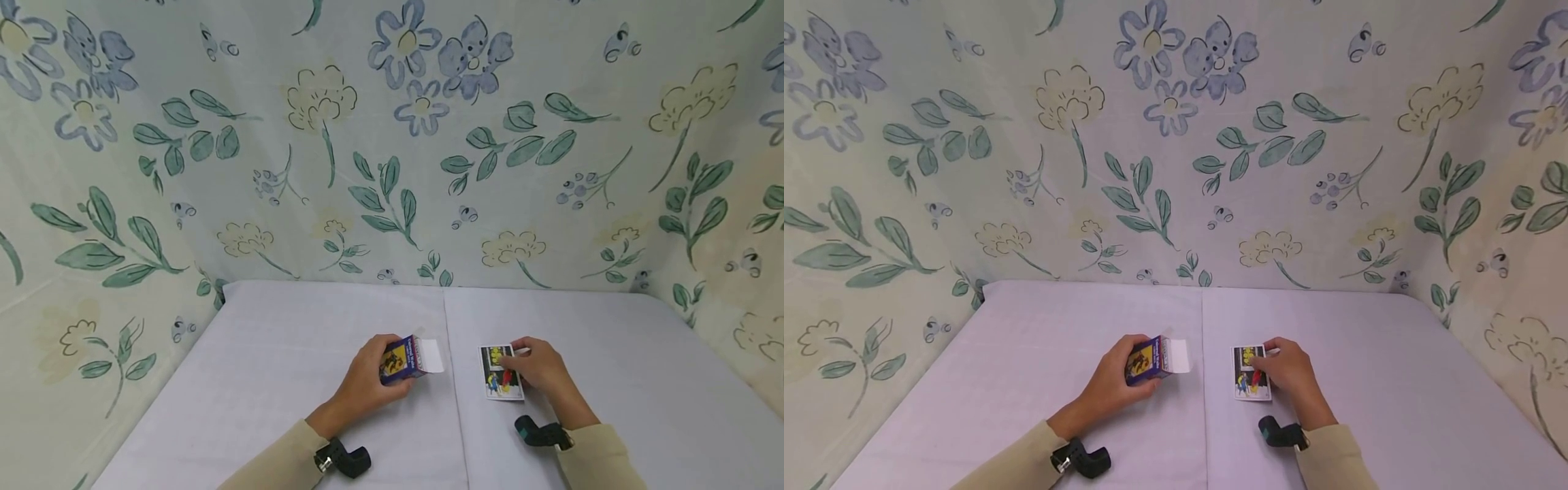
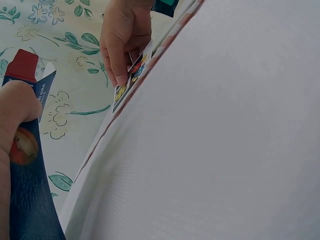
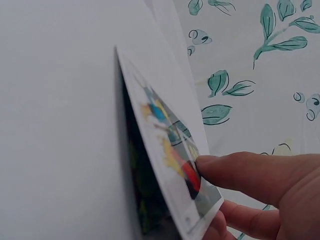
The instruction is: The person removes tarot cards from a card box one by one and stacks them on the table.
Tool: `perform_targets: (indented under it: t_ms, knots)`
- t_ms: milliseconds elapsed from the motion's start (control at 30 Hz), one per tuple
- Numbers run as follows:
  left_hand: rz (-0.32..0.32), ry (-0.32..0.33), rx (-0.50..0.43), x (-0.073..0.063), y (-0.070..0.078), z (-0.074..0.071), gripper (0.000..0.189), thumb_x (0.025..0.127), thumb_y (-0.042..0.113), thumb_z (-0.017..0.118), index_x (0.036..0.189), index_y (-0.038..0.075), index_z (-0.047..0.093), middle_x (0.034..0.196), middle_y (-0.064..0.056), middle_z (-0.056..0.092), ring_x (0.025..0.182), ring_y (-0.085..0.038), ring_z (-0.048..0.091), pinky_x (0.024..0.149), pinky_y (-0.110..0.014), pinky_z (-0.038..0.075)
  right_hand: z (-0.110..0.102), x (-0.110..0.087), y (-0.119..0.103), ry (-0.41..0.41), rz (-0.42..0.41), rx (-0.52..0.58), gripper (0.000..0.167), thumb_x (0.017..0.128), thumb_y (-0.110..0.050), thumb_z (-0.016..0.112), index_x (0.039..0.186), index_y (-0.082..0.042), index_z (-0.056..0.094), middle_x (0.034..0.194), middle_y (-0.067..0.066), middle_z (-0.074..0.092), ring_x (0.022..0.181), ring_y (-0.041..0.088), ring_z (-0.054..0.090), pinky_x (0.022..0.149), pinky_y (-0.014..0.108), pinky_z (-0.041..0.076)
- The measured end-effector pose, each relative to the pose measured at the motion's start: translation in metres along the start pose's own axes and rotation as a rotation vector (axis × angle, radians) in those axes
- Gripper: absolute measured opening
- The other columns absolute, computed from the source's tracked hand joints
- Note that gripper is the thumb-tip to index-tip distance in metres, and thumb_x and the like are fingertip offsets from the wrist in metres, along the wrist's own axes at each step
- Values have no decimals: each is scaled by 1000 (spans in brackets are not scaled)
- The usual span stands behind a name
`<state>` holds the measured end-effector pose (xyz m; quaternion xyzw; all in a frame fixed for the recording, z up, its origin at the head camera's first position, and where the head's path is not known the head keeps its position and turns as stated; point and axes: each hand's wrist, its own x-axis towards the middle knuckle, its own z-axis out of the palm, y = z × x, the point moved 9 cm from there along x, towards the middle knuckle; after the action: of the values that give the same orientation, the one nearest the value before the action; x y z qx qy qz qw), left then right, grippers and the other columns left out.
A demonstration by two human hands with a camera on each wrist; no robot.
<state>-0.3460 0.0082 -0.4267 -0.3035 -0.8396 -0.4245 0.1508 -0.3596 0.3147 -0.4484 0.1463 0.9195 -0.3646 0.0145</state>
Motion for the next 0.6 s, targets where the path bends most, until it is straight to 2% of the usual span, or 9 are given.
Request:
perform_targets:
  t_ms: [200,600]
  knots:
    - [-10,-6,-3,0,-1,1,69,75,35,79,131,12,47,118,5,55,101,-7,51,86,-30,48,2,-1,0,10,-2,-27,52,83,-23,73,123,5,54,96,22,59,75,25,58,61,32,51]
    - [2,8,2,0,0,-1,69,75,36,80,131,13,47,117,5,55,100,-6,51,84,-29,48,4,0,-3,40,-27,-82,50,82,-23,75,120,2,55,93,20,60,75,26,58,62,32,51]
